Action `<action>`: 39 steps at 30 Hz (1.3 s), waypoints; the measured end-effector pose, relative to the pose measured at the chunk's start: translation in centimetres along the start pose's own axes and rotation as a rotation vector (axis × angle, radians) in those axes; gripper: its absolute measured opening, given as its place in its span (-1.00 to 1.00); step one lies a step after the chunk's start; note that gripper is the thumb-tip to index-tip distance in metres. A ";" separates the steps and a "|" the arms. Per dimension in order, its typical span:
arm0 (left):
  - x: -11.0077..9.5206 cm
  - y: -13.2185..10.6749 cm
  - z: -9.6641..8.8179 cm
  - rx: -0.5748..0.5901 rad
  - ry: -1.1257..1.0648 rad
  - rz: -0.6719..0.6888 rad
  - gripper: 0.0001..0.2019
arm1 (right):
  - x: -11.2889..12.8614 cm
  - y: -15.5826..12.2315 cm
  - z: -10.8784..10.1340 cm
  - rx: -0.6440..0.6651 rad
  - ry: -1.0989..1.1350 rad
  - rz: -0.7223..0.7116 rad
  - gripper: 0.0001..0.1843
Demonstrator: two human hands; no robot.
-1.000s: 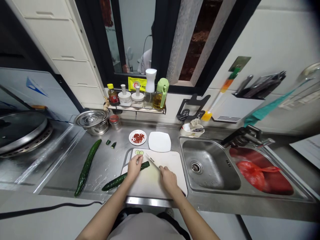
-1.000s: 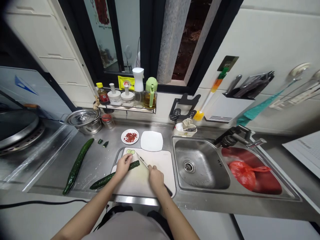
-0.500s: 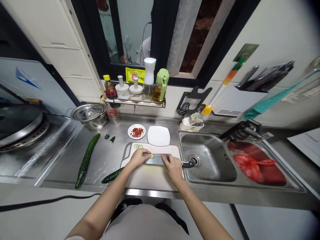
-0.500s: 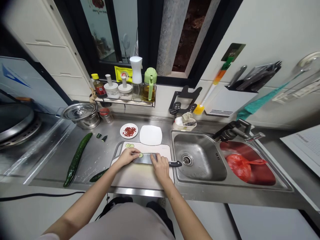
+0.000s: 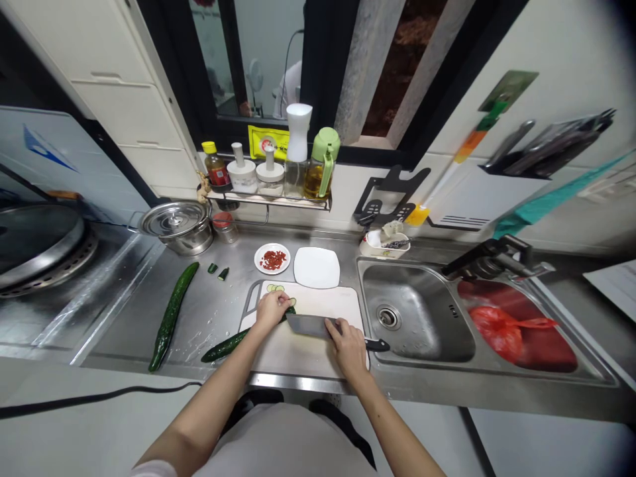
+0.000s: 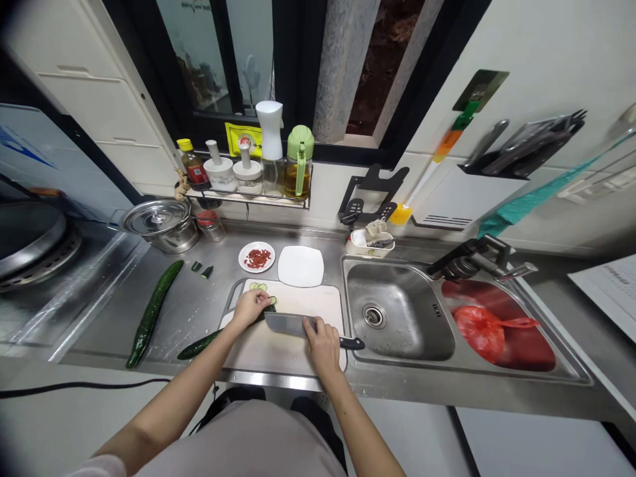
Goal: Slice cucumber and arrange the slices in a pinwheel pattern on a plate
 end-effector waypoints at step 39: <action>3.3 0.4 -1.0 -0.185 0.134 0.025 -0.77 | -1.0 1.1 0.9 -0.010 0.660 0.448 -0.60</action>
Point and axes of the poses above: each hand's wrist, its own y-axis towards the middle knuckle, its own z-axis out of the palm, x = y × z, the point moved 3 cm from there along y, towards the middle knuckle, and after that the axes turned 4 degrees about y, right-handed, at the moved point
